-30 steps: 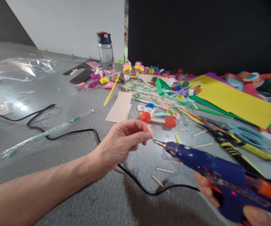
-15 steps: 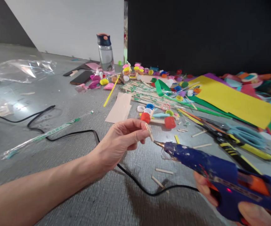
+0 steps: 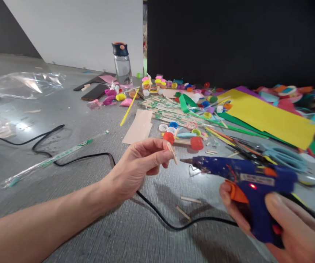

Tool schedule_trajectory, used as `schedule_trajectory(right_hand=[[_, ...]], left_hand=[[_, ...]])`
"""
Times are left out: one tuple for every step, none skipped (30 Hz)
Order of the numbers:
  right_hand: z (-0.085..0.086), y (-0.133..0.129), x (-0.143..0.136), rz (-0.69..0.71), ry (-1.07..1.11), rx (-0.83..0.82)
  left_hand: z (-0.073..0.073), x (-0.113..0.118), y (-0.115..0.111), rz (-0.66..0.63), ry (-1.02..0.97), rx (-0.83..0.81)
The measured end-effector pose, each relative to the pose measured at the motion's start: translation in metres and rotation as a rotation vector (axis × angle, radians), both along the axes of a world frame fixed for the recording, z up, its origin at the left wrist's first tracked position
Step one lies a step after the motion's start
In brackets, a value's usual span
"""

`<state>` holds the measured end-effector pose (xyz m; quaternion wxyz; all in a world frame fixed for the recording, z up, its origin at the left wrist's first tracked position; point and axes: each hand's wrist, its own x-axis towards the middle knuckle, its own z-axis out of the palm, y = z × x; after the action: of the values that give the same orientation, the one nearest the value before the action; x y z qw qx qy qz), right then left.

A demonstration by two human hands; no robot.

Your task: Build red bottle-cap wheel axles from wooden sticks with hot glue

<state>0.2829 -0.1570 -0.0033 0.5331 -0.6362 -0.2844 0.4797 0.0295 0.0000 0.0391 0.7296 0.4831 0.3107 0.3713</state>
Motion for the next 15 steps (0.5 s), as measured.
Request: schedule_trajectory(right_hand=[[0.002,0.007,-0.003,-0.003,0.045,0.000],[0.004,0.014,-0.007,0.020,0.082,-0.003],[0.007,0.019,-0.011,0.060,0.100,-0.005],[0.008,0.024,-0.014,0.108,0.107,-0.003],[0.010,0.027,-0.018,0.147,0.108,0.002],[0.011,0.029,-0.020,0.180,0.104,0.007],[0.012,0.031,-0.023,0.209,0.104,0.013],[0.012,0.032,-0.025,0.232,0.109,0.017],[0.013,0.033,-0.027,0.243,0.118,0.021],[0.013,0.034,-0.029,0.248,0.121,0.025],[0.013,0.035,-0.031,0.253,0.115,0.027],[0.013,0.037,-0.033,0.256,0.101,0.024],[0.014,0.038,-0.035,0.262,0.082,0.018],[0.014,0.039,-0.037,0.266,0.061,0.011],[0.015,0.041,-0.039,0.268,0.045,0.007]], left_hand=[[0.000,0.000,0.000,-0.005,-0.005,-0.003],[0.000,-0.001,0.000,-0.010,-0.015,-0.003],[0.000,-0.001,-0.001,-0.015,-0.030,-0.002],[0.001,-0.001,-0.001,-0.022,-0.046,0.000],[0.001,-0.002,-0.002,-0.029,-0.060,0.004],[0.001,-0.002,-0.002,-0.037,-0.070,0.008],[0.002,-0.003,-0.003,-0.044,-0.078,0.014],[0.002,-0.003,-0.004,-0.050,-0.084,0.019],[0.003,-0.003,-0.005,-0.055,-0.089,0.024],[0.004,-0.003,-0.006,-0.058,-0.090,0.029],[0.005,-0.003,-0.006,-0.059,-0.089,0.032],[0.006,-0.004,-0.006,-0.058,-0.086,0.036],[0.008,-0.004,-0.006,-0.057,-0.081,0.043],[0.009,-0.004,-0.006,-0.058,-0.077,0.053],[0.010,-0.005,-0.006,-0.057,-0.078,0.065]])
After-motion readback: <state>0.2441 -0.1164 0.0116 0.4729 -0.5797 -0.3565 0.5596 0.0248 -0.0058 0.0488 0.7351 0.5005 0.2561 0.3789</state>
